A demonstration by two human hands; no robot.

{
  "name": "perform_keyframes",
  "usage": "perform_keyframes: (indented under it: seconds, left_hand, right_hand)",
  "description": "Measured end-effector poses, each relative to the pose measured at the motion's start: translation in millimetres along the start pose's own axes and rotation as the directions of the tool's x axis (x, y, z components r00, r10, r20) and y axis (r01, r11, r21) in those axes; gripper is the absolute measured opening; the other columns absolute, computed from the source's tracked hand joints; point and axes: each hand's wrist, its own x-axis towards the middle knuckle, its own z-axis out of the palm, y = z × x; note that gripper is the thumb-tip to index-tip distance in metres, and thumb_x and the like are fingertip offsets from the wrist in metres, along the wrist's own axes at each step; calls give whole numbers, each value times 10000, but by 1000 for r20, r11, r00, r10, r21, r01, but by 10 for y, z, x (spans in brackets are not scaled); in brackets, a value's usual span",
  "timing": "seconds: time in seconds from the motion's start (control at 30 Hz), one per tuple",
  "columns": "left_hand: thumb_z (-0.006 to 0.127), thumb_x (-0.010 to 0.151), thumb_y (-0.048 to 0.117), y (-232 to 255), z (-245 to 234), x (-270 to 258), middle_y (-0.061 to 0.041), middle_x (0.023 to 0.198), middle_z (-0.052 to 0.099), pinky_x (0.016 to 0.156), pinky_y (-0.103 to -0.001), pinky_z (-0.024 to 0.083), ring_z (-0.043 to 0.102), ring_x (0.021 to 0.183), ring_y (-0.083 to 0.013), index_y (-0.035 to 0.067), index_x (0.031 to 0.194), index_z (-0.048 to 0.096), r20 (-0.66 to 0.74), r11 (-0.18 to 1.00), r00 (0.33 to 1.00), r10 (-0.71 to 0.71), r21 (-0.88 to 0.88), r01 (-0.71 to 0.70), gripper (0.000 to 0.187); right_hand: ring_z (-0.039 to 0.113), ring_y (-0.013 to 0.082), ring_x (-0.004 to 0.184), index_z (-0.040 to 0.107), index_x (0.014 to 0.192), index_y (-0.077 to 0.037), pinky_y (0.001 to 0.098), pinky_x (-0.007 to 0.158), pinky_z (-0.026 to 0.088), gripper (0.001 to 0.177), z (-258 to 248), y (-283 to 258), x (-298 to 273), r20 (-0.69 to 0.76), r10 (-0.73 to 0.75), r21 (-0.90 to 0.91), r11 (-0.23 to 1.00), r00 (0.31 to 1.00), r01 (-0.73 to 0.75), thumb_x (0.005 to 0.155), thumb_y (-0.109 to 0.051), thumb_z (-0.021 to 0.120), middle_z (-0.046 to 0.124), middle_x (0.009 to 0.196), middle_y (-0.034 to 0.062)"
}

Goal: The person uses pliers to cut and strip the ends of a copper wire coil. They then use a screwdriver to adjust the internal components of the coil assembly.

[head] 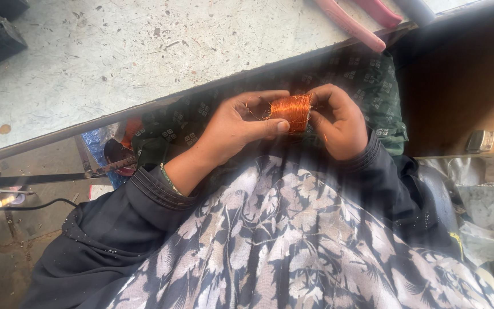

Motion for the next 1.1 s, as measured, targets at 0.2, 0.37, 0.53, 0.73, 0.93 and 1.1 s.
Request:
perform_keyframes:
  seconds: [0.2, 0.37, 0.53, 0.73, 0.93, 1.1]
  left_hand:
    - [820, 834, 206, 45, -15, -12, -118, 1225, 725, 759, -253, 580, 699, 973, -132, 12, 1369, 640, -84, 987, 992, -96, 119, 106, 597]
    - [842, 787, 307, 138, -59, -2, -108, 1251, 732, 963, -314, 557, 696, 1096, -187, 50, 1354, 650, -47, 918, 986, -162, 360, 168, 651]
    - [948, 665, 303, 243, 35, -47, -182, 1371, 623, 1036, -413, 457, 591, 1279, -325, 80, 1457, 509, 21, 633, 997, 69, 772, -60, 933]
    - [947, 588, 351, 332, 296, -38, -146, 1319, 635, 975, -372, 533, 641, 1225, -293, 220, 1605, 346, 43, 539, 972, -231, 837, 91, 1188]
    - [873, 704, 309, 186, 297, -17, -116, 1267, 725, 936, -334, 568, 722, 1168, -194, 158, 1483, 470, 6, 623, 964, -267, 764, 168, 889]
    - [867, 730, 120, -2, 194, -27, -150, 1339, 623, 946, -334, 565, 656, 1201, -223, 82, 1524, 361, 113, 786, 990, -89, 618, 0, 942]
  right_hand:
    - [620, 120, 1103, 569, 1191, -21, 271, 981, 525, 237, -21, 99, -32, -55, -7, -100, 995, 998, 1, 984, 93, 592, 610, 1147, 48]
    - [622, 151, 1016, 579, 1148, -41, 287, 880, 542, 254, -14, 87, 51, 89, 26, -11, 1000, 996, -25, 928, 78, 623, 596, 1099, 70]
    - [648, 324, 1033, 633, 1067, -37, 398, 898, 536, 242, -14, -216, 42, 227, -293, -414, 834, 929, 364, 844, -9, 724, 635, 1098, 133]
    - [647, 303, 1017, 657, 1065, -82, 423, 882, 521, 244, 176, -372, 23, 370, -420, -463, 690, 829, 557, 865, -153, 777, 639, 1105, 92]
    - [653, 271, 1058, 657, 1077, -113, 430, 912, 526, 234, 149, -408, 2, 358, -465, -503, 634, 810, 587, 884, -178, 773, 642, 1102, 43]
    - [659, 289, 1089, 671, 1120, -117, 426, 926, 556, 252, 101, -447, 11, 341, -360, -432, 760, 868, 485, 890, -143, 771, 643, 1163, 75]
